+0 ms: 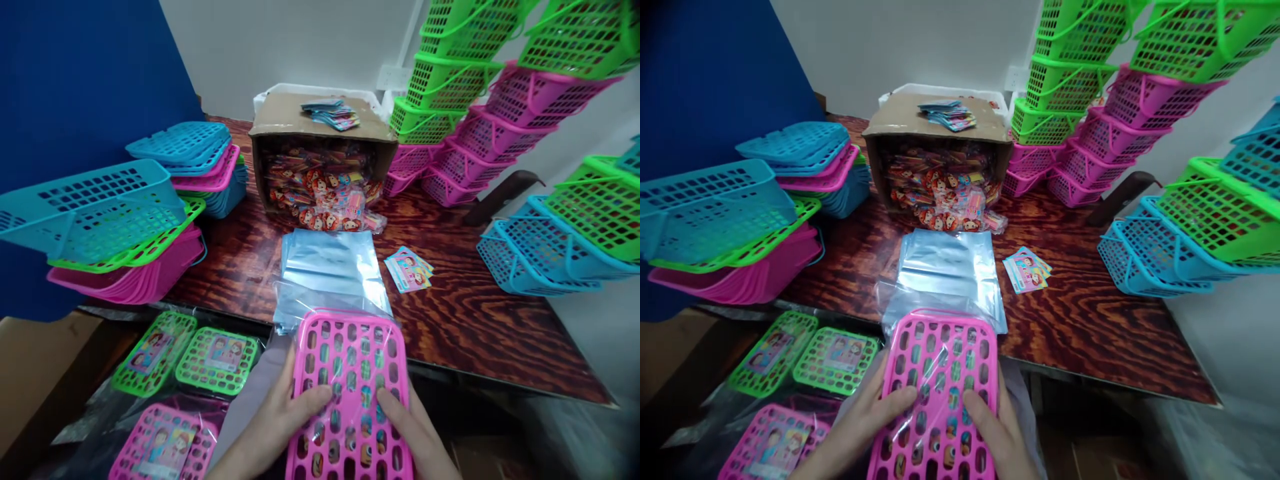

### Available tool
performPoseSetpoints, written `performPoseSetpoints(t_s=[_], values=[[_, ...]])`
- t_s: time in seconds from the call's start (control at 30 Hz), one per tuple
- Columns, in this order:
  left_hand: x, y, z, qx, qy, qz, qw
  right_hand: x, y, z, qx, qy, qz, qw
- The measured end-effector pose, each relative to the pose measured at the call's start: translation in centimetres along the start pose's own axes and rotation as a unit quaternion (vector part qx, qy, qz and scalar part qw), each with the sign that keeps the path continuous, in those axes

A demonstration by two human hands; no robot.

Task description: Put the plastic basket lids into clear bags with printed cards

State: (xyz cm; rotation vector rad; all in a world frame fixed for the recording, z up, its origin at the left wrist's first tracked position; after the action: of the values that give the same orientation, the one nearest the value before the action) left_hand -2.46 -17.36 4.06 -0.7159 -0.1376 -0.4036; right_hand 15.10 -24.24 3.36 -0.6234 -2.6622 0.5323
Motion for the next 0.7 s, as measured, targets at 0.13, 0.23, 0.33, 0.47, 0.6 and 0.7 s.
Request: performPoseSetpoints(t_s=[0.13,0.23,0.33,0.47,0.6,0.7], values=[[-0.7,0.4,0.3,-0.004,-0.005,-0.039,0.999,0.2,-0.4,0.0,0.040,0.027,0.008,0.999],[-1.6,0.9,1.0,0.029,0.004,-0.071,0.997,-0.4,-0.8,-0.4,0.014,0.035,0.018,0.999],[-2.2,1.1,1.7,0.052,0.018,-0.078,0.995,-1.9,0.0,-1.0,-0.034,0.065,0.002,0.997],[-1.6,1.0,2.0,0.020,0.033,-0.121,0.992,-3.5,3.6,-2.2,-0.012,0.094,-0.021,0.995],[-0.7,0.9,2.3,0.020,0.067,-0.135,0.988,-3.5,7.8,-4.7,-0.018,0.053,-0.084,0.995],[-0.5,1.1,2.5,0.018,0.063,-0.143,0.988,-2.7,10.1,-7.0,-0.083,-0.032,-0.106,0.990]])
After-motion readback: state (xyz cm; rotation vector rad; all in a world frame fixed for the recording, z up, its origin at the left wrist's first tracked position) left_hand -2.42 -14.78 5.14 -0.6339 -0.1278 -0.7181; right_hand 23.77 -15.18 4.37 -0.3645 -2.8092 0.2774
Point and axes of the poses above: each hand's wrist, its own y-axis towards the middle knuckle, its own x-axis out of the palm, z = x × y, the point moved 1 cm from there along y, towards the middle knuckle, and after that the axes turned 10 degrees about -x, right-handed, at the moved point
